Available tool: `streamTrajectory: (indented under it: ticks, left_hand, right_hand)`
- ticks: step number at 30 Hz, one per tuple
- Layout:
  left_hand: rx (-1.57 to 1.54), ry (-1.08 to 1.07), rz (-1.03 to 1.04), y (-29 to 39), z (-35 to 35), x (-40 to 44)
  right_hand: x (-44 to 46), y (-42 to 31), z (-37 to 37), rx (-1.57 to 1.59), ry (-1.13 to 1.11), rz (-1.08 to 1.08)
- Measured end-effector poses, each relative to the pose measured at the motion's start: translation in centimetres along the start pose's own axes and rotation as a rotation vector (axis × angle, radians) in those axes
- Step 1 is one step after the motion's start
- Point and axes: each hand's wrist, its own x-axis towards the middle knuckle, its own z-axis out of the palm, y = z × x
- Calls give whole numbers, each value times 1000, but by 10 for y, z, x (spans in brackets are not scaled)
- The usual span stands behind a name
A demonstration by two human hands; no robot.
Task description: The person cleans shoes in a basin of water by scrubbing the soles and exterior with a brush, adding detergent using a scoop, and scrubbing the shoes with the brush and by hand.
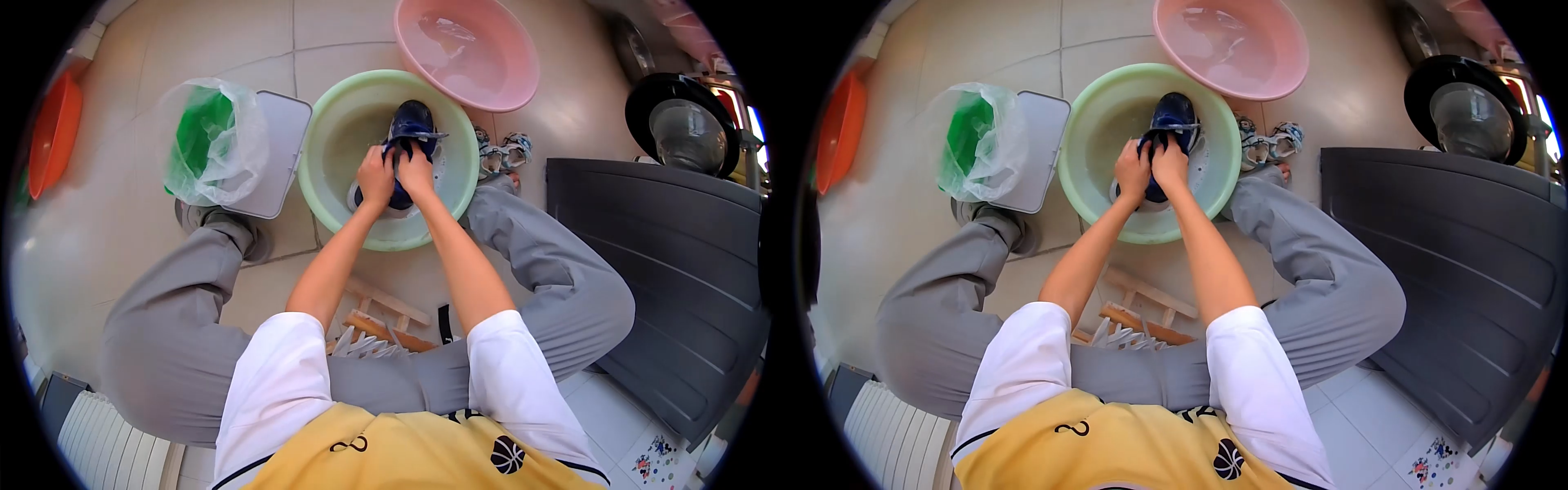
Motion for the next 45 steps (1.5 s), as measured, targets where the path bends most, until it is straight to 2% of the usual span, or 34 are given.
streamTrajectory:
  ticks: [2,3,10,12,14,16,18,20,21,22,24,26,29,31,32,34,35,36,37,38,41,42,44,45]
  left_hand:
    - [14,-25,67,4,5,-10]
    - [-5,4,64,1,9,-13]
    - [44,-30,-39,2,4,-2]
    - [74,24,-47,-10,13,0]
    - [90,39,-107,-9,13,5]
    - [83,37,-99,-5,9,2]
    - [102,60,-75,-7,4,8]
    - [36,35,-120,-7,3,7]
    - [-87,7,-61,-7,2,6]
    - [-112,-53,-14,-4,3,3]
    - [-126,-88,-3,4,4,-5]
    - [-146,-85,31,4,1,-3]
    - [-106,-149,4,3,-6,1]
    - [48,-192,-83,0,-8,2]
    - [48,-193,-70,-1,-8,0]
    - [247,-252,-205,-3,-11,-10]
    - [280,-309,-225,7,-19,-10]
    - [305,-281,-290,-11,-7,-8]
    - [268,-236,-316,-18,-5,-8]
    - [227,-187,-339,-20,-5,-4]
    - [129,-205,-234,-14,-18,-2]
    - [135,-208,-233,-9,-24,-3]
    - [-9,-257,-200,-1,-35,-6]
    - [-68,-174,-186,2,-36,-11]
  right_hand:
    - [2,1,5,-26,72,137]
    - [14,20,15,-48,114,36]
    - [33,11,22,-71,107,95]
    - [26,1,14,-56,3,171]
    - [10,3,10,-95,10,46]
    - [0,-3,3,-74,-15,85]
    - [3,-2,9,-29,-10,108]
    - [9,11,18,157,5,136]
    - [8,10,16,265,74,84]
    - [5,9,11,116,145,188]
    - [10,13,12,41,127,244]
    - [30,31,20,62,144,139]
    - [28,16,21,-7,114,174]
    - [17,-7,12,42,86,256]
    - [23,1,17,-58,102,128]
    - [41,-6,-3,102,-283,365]
    - [38,-18,-18,215,-384,440]
    - [29,-36,-39,328,-480,515]
    - [8,-56,-56,328,-432,402]
    - [13,-51,-63,288,-497,307]
    - [-15,-70,-109,-193,-456,15]
    - [-28,-72,-126,-231,-415,-73]
    - [-38,-56,-148,-248,-375,-79]
    - [-47,-49,-160,-271,-337,-86]
